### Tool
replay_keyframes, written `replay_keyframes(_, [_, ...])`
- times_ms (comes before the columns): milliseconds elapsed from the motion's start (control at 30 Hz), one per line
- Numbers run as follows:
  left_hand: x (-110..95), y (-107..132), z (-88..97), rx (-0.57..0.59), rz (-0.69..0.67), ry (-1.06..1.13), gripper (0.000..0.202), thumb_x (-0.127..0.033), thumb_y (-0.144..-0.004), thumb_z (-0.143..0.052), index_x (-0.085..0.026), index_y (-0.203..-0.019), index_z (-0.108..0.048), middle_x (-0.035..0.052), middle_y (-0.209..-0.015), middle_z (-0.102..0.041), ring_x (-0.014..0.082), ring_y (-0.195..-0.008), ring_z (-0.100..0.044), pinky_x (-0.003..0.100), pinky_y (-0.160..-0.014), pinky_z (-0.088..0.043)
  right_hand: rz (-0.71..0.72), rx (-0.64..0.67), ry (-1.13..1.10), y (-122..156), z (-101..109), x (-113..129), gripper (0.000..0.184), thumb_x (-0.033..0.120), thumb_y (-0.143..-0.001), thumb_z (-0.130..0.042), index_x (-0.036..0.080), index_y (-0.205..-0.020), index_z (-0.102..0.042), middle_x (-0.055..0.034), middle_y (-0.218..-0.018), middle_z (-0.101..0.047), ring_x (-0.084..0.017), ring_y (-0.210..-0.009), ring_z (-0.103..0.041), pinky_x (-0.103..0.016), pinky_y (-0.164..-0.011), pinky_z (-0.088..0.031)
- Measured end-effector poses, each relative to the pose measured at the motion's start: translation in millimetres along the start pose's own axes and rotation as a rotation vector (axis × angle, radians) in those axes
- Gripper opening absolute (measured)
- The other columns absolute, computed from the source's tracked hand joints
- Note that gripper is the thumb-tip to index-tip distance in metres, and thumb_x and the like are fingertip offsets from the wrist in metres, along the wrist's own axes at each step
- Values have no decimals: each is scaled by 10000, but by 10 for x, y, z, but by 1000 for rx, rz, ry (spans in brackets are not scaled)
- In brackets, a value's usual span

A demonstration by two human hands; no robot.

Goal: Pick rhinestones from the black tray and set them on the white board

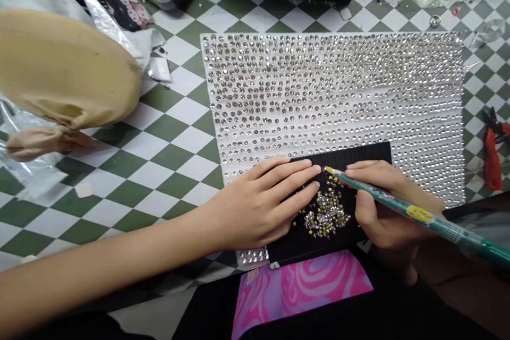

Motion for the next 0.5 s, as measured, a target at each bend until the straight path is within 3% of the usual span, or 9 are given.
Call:
replay_keyframes(233, [2,-2,0,0,1,3,446,-291,-882,-493,-133,-1299,-501,82,-1453,-487,225,-1332,-435,379,-1103,-329,-1,-15,2,-10,-15,9,328,20,-738,-600,153,-1035,-646,-29,-871,-690,-129,-831,-665,-262,-748,-567])
replay_keyframes(500, [-1,-5,3,-2,-6,-9,428,-294,-893,-476,-136,-1289,-513,77,-1443,-500,217,-1324,-441,371,-1104,-329,-48,-38,-4,27,-34,-17,372,32,-768,-594,199,-1097,-644,-15,-923,-692,-130,-834,-654,-282,-734,-548])
Point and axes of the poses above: each hand's wrist, its own y-axis away from the middle knuckle, its own z-axis out of the back of the hand, x = y × z, the point moved 4 cm from there along -y, towards the middle knuckle
